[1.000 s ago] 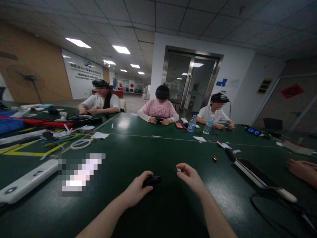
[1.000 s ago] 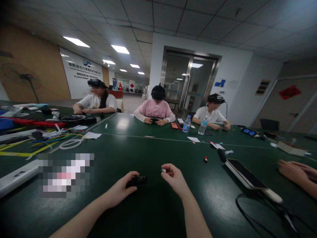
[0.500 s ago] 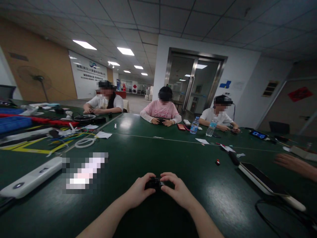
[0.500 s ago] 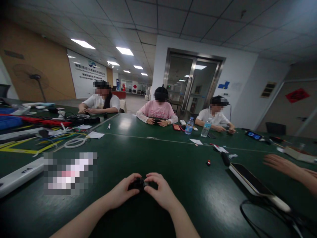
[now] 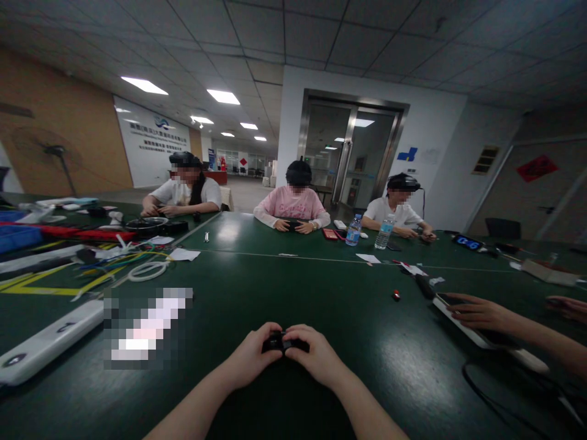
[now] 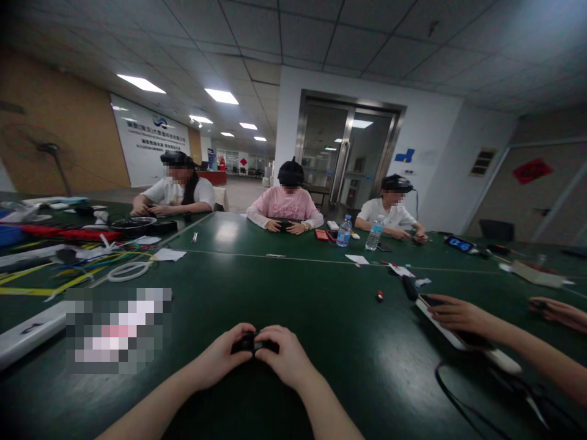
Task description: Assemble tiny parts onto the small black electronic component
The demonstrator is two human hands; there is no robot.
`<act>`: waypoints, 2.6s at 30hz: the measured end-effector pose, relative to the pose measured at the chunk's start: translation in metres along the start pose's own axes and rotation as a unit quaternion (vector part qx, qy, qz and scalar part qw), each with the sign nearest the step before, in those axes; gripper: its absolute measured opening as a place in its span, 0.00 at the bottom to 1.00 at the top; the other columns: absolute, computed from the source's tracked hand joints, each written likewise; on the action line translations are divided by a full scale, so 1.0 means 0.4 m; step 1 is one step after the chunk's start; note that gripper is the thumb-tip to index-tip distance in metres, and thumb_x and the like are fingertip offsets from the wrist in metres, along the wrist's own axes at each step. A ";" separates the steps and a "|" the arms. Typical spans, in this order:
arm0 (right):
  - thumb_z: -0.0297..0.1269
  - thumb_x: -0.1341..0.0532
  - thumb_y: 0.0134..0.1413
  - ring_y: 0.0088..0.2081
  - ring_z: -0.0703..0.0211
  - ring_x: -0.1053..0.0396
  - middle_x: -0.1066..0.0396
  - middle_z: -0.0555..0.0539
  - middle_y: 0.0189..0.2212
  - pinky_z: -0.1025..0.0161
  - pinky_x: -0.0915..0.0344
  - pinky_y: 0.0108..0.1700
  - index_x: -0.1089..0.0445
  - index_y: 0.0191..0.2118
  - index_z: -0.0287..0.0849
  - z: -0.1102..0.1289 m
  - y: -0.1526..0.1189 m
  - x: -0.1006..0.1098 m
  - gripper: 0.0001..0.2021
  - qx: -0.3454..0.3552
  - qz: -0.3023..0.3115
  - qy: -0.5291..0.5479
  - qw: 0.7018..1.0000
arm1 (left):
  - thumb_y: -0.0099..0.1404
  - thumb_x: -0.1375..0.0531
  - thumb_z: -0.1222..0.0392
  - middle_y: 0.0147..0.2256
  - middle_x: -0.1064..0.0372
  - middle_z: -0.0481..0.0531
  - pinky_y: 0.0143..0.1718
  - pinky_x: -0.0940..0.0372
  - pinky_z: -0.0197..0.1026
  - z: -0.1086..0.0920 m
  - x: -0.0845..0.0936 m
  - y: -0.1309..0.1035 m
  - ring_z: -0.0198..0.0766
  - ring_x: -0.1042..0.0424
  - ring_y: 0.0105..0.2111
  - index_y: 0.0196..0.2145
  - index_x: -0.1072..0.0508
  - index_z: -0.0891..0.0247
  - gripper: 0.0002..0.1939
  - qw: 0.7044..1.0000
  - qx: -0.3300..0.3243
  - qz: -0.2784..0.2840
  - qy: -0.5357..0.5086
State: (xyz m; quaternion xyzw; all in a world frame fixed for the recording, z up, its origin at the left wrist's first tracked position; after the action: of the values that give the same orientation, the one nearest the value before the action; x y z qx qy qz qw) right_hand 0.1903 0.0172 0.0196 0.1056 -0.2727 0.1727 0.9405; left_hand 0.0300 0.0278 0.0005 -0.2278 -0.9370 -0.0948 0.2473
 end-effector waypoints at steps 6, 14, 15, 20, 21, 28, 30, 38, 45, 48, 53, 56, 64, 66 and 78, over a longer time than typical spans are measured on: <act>0.34 0.37 0.45 0.51 0.54 0.38 0.33 0.48 0.47 0.55 0.44 0.55 0.28 0.40 0.48 -0.015 0.005 -0.006 0.13 -0.007 -0.003 0.017 1.000 | 0.57 0.42 0.62 0.44 0.33 0.51 0.44 0.39 0.39 0.005 -0.001 0.001 0.39 0.33 0.43 0.47 0.38 0.59 0.19 1.000 0.001 0.008 -0.020; 0.38 0.41 0.51 0.46 0.55 0.34 0.31 0.50 0.42 0.57 0.40 0.50 0.29 0.41 0.47 0.004 -0.006 0.014 0.11 -0.011 -0.008 0.056 0.998 | 0.57 0.43 0.62 0.45 0.32 0.51 0.45 0.40 0.40 -0.005 -0.002 -0.005 0.40 0.33 0.45 0.49 0.40 0.59 0.21 1.000 0.010 0.013 -0.015; 0.39 0.42 0.52 0.45 0.55 0.34 0.31 0.50 0.41 0.57 0.39 0.49 0.29 0.40 0.47 0.003 -0.006 0.014 0.10 -0.019 -0.012 0.052 0.998 | 0.57 0.42 0.62 0.45 0.32 0.51 0.45 0.39 0.40 -0.005 -0.001 -0.005 0.40 0.33 0.45 0.49 0.39 0.58 0.21 1.000 0.008 0.011 -0.006; 0.37 0.41 0.50 0.44 0.55 0.34 0.32 0.52 0.40 0.58 0.37 0.45 0.31 0.41 0.50 -0.004 -0.002 0.001 0.10 -0.038 -0.009 0.033 0.999 | 0.57 0.42 0.61 0.45 0.32 0.51 0.45 0.39 0.40 -0.007 0.001 -0.006 0.41 0.33 0.45 0.47 0.37 0.58 0.19 0.999 0.016 0.002 0.042; 0.37 0.42 0.51 0.44 0.55 0.34 0.32 0.52 0.40 0.58 0.37 0.44 0.31 0.41 0.50 -0.005 -0.002 0.001 0.10 -0.037 -0.008 0.034 0.999 | 0.57 0.42 0.61 0.45 0.33 0.51 0.45 0.39 0.40 -0.008 0.002 -0.006 0.41 0.34 0.45 0.47 0.37 0.58 0.19 0.999 0.018 0.001 0.048; 0.36 0.38 0.45 0.45 0.54 0.35 0.32 0.51 0.42 0.57 0.39 0.47 0.33 0.44 0.48 -0.007 -0.007 0.012 0.16 -0.011 0.022 0.032 0.999 | 0.56 0.41 0.56 0.46 0.34 0.52 0.47 0.42 0.44 -0.024 0.008 -0.008 0.45 0.37 0.47 0.47 0.34 0.58 0.19 0.992 -0.006 -0.032 0.124; 0.33 0.38 0.44 0.45 0.55 0.34 0.32 0.50 0.42 0.57 0.39 0.49 0.34 0.45 0.47 -0.011 -0.005 0.012 0.18 -0.007 0.018 0.021 1.000 | 0.56 0.41 0.56 0.47 0.35 0.53 0.49 0.43 0.45 -0.023 0.008 -0.008 0.46 0.39 0.49 0.46 0.33 0.57 0.19 0.988 -0.016 -0.043 0.147; 0.33 0.36 0.40 0.47 0.53 0.35 0.34 0.49 0.44 0.55 0.40 0.51 0.33 0.46 0.49 -0.028 -0.004 0.007 0.22 -0.033 -0.021 -0.039 0.998 | 0.56 0.41 0.54 0.50 0.37 0.54 0.52 0.45 0.46 0.011 0.006 -0.001 0.46 0.40 0.51 0.50 0.35 0.58 0.24 0.983 -0.012 -0.058 0.174; 0.33 0.37 0.42 0.48 0.53 0.36 0.34 0.49 0.44 0.55 0.41 0.52 0.32 0.46 0.49 -0.025 -0.009 0.016 0.20 -0.055 -0.010 -0.025 0.998 | 0.55 0.41 0.55 0.50 0.37 0.53 0.52 0.44 0.47 0.022 0.008 0.001 0.47 0.40 0.51 0.49 0.34 0.57 0.23 0.986 -0.002 -0.047 0.159; 0.33 0.36 0.41 0.48 0.53 0.36 0.34 0.49 0.44 0.56 0.41 0.51 0.32 0.45 0.49 -0.027 -0.008 0.016 0.20 -0.056 -0.012 -0.030 0.998 | 0.54 0.40 0.53 0.51 0.38 0.55 0.52 0.45 0.46 0.012 0.011 -0.001 0.47 0.41 0.52 0.51 0.35 0.59 0.26 0.986 0.005 -0.050 0.159; 0.35 0.36 0.41 0.47 0.53 0.36 0.34 0.50 0.44 0.55 0.41 0.51 0.32 0.45 0.49 -0.025 -0.011 0.015 0.20 -0.052 -0.009 -0.038 0.998 | 0.55 0.41 0.56 0.49 0.36 0.53 0.51 0.43 0.46 -0.005 0.011 -0.002 0.46 0.39 0.50 0.46 0.32 0.58 0.20 0.985 0.008 -0.041 0.167; 0.36 0.35 0.41 0.47 0.53 0.36 0.33 0.49 0.44 0.55 0.41 0.50 0.31 0.44 0.50 -0.022 -0.010 0.015 0.19 -0.047 -0.008 -0.044 0.998 | 0.55 0.40 0.57 0.48 0.35 0.53 0.51 0.43 0.47 -0.008 0.011 -0.004 0.46 0.39 0.50 0.45 0.32 0.58 0.19 0.984 0.006 -0.047 0.171; 0.33 0.36 0.41 0.46 0.54 0.35 0.31 0.49 0.42 0.57 0.41 0.51 0.29 0.42 0.48 -0.027 -0.003 0.010 0.17 -0.021 -0.023 -0.054 0.998 | 0.54 0.40 0.57 0.49 0.35 0.55 0.52 0.44 0.46 -0.010 0.009 -0.002 0.46 0.39 0.50 0.48 0.33 0.59 0.22 0.983 -0.010 -0.045 0.179; 0.33 0.35 0.41 0.47 0.54 0.36 0.31 0.49 0.42 0.57 0.41 0.50 0.29 0.41 0.49 -0.025 -0.003 0.008 0.16 -0.009 -0.020 -0.053 0.998 | 0.54 0.40 0.58 0.49 0.35 0.54 0.52 0.44 0.46 -0.008 0.009 0.000 0.46 0.39 0.51 0.47 0.32 0.59 0.21 0.982 -0.012 -0.043 0.182; 0.32 0.36 0.42 0.48 0.54 0.37 0.32 0.50 0.43 0.57 0.43 0.52 0.28 0.39 0.48 -0.006 -0.006 0.007 0.13 -0.015 -0.008 -0.056 0.998 | 0.54 0.40 0.58 0.48 0.35 0.54 0.52 0.44 0.46 -0.015 0.010 -0.003 0.46 0.39 0.50 0.48 0.32 0.59 0.22 0.982 -0.014 -0.037 0.183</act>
State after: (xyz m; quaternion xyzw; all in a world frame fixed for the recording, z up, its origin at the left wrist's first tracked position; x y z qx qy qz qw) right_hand 0.1945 0.0162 0.0190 0.1030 -0.3263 0.1544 0.9269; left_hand 0.0289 0.0264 0.0077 -0.1756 -0.8821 -0.1567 0.4080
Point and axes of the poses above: each hand's wrist, its own y-axis towards the middle knuckle, its own x-axis out of the back of the hand, z = x × y, the point moved 4 cm from there along y, towards the middle knuckle
